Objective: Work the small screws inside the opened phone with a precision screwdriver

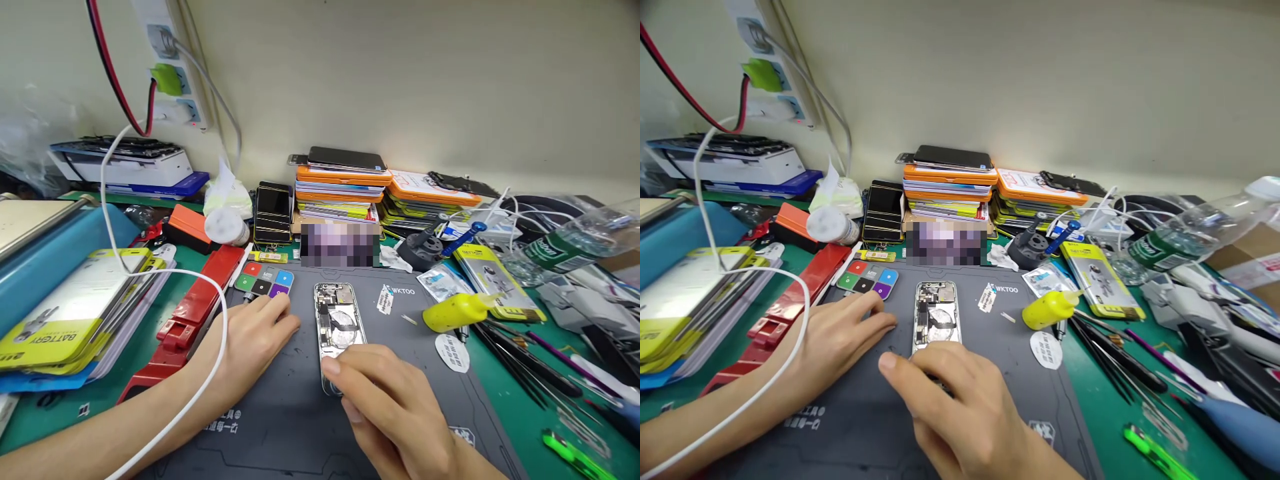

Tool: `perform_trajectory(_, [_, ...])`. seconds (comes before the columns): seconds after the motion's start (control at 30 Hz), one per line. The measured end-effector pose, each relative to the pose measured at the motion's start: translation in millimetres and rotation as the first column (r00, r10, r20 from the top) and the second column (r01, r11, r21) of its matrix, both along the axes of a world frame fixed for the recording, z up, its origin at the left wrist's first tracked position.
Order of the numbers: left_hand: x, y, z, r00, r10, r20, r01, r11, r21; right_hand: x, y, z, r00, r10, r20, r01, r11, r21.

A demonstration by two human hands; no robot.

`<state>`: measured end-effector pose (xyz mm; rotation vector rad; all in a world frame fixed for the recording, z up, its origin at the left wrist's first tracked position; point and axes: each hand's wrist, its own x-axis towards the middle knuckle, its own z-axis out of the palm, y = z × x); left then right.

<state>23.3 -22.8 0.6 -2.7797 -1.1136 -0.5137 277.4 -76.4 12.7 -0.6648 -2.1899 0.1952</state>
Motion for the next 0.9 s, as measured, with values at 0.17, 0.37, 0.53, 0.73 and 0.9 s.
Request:
perform_trajectory(0.17, [3, 1, -1.8, 0.998, -0.054, -0.015, 0.054, 0.999, 0.011, 0, 0, -0.5, 1.000, 0.019, 0.002, -0.019, 1.000, 0.004])
perform_trajectory(0.37, [7, -4, 3.7, 0.988, -0.024, 0.152, 0.029, 0.999, -0.033, 2, -1, -1.3, 1.000, -0.005, 0.028, 0.004, 1.000, 0.021])
perform_trajectory(0.53, [1, -8, 8.2, 0.880, 0.260, 0.398, -0.060, 0.891, -0.450, 1, -3, -0.5, 0.996, -0.033, 0.088, 0.029, 0.999, 0.046])
perform_trajectory(0.73, [-5, -11, 13.7, 0.835, 0.283, 0.472, 0.145, 0.714, -0.685, -1, 1, -9.6, 0.999, -0.013, 0.040, 0.011, 0.998, 0.059])
perform_trajectory(0.9, [-7, -13, 19.0, 0.862, 0.231, 0.451, 0.188, 0.680, -0.708, -3, 4, -12.0, 0.998, -0.047, 0.050, 0.041, 0.991, 0.131])
